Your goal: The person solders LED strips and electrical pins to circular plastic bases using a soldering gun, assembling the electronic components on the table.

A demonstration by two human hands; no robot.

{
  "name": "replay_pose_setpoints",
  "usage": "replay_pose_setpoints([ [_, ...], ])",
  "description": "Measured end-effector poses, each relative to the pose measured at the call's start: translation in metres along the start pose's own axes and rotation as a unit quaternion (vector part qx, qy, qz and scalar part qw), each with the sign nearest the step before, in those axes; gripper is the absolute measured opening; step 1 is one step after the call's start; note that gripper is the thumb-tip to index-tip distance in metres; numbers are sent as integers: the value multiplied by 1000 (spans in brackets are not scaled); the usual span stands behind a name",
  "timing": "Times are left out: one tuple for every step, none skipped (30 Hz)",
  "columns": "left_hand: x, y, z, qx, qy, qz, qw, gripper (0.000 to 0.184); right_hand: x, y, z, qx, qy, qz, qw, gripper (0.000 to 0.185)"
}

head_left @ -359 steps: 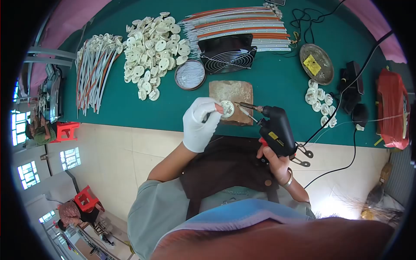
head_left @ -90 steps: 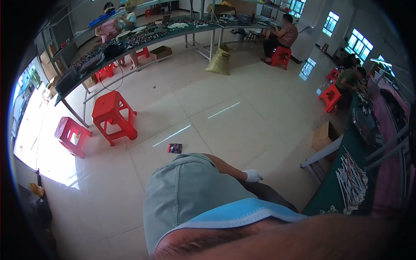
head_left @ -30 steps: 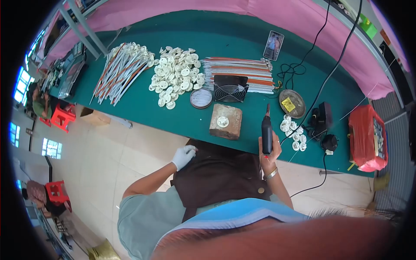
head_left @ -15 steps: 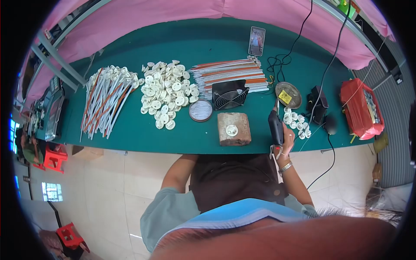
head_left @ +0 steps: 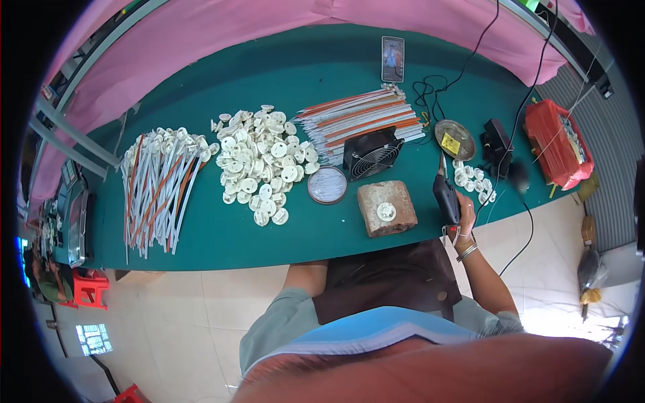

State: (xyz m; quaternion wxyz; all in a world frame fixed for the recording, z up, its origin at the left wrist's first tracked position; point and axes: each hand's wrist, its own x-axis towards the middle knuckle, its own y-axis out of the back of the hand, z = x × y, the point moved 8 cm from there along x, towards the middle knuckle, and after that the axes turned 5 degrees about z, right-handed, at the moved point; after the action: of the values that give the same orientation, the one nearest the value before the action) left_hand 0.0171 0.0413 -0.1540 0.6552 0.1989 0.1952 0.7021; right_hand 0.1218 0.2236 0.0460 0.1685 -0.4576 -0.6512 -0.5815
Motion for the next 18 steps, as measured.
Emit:
replay_pose_setpoints([
  [-14, -26, 50, -64, -55, -52, 995, 31, 1, 0, -1, 2, -2, -1, 1000, 46],
  [-30, -49, 100, -131, -109, -108, 979, 31, 1, 0, -1, 3, -5, -3, 1000, 46],
  [-48, -66, 146, -184, -158, -157, 957, 31, -1, -1, 2, 1, 1, -1, 1000, 46],
  [-65, -77, 185, -232, -197, -201, 931, 31, -3, -2, 5, -3, -3, -2, 1000, 46],
  [-82, -85, 218, -276, -230, -241, 902, 31, -5, -3, 6, -5, -7, -3, 1000, 46],
  [-94, -96, 247, -299, -254, -266, 881, 31, -4, -4, 7, -7, -9, -4, 1000, 46],
  [-103, -98, 262, -312, -269, -287, 865, 31, -2, -4, 5, -6, -6, -6, 1000, 47],
  [-108, -103, 272, -326, -278, -305, 851, 31, 0, -3, 1, -6, -4, -9, 1000, 48],
  [-110, -99, 271, -328, -281, -310, 847, 31, 1, -2, -1, -5, -3, -12, 1000, 49],
  [-112, -100, 275, -331, -282, -320, 842, 31, -2, -3, -1, -6, -10, -18, 1000, 49],
  [-115, -102, 284, -333, -281, -332, 836, 31, -4, -5, 2, -7, -17, -25, 1000, 50],
  [-115, -98, 282, -330, -281, -328, 839, 31, -3, -5, 4, -9, -22, -30, 999, 50],
  [-115, -96, 284, -330, -279, -328, 840, 31, 1, -2, -1, 0, -33, -10, 999, 47],
  [-114, -92, 283, -330, -274, -326, 843, 30, -3, -4, 3, -8, -17, -4, 1000, 48],
  [-110, -85, 273, -319, -263, -308, 857, 30, -3, -4, 5, 0, -24, -18, 1000, 48],
  [-101, -73, 253, -297, -244, -276, 881, 30, -3, -4, 4, 6, -32, -31, 999, 48],
  [-82, -49, 200, -247, -191, -215, 925, 30, -3, -3, 3, 8, -29, -31, 999, 47],
  [-67, -28, 151, -187, -132, -152, 961, 30, -1, -2, 3, 11, -24, -30, 999, 46],
])
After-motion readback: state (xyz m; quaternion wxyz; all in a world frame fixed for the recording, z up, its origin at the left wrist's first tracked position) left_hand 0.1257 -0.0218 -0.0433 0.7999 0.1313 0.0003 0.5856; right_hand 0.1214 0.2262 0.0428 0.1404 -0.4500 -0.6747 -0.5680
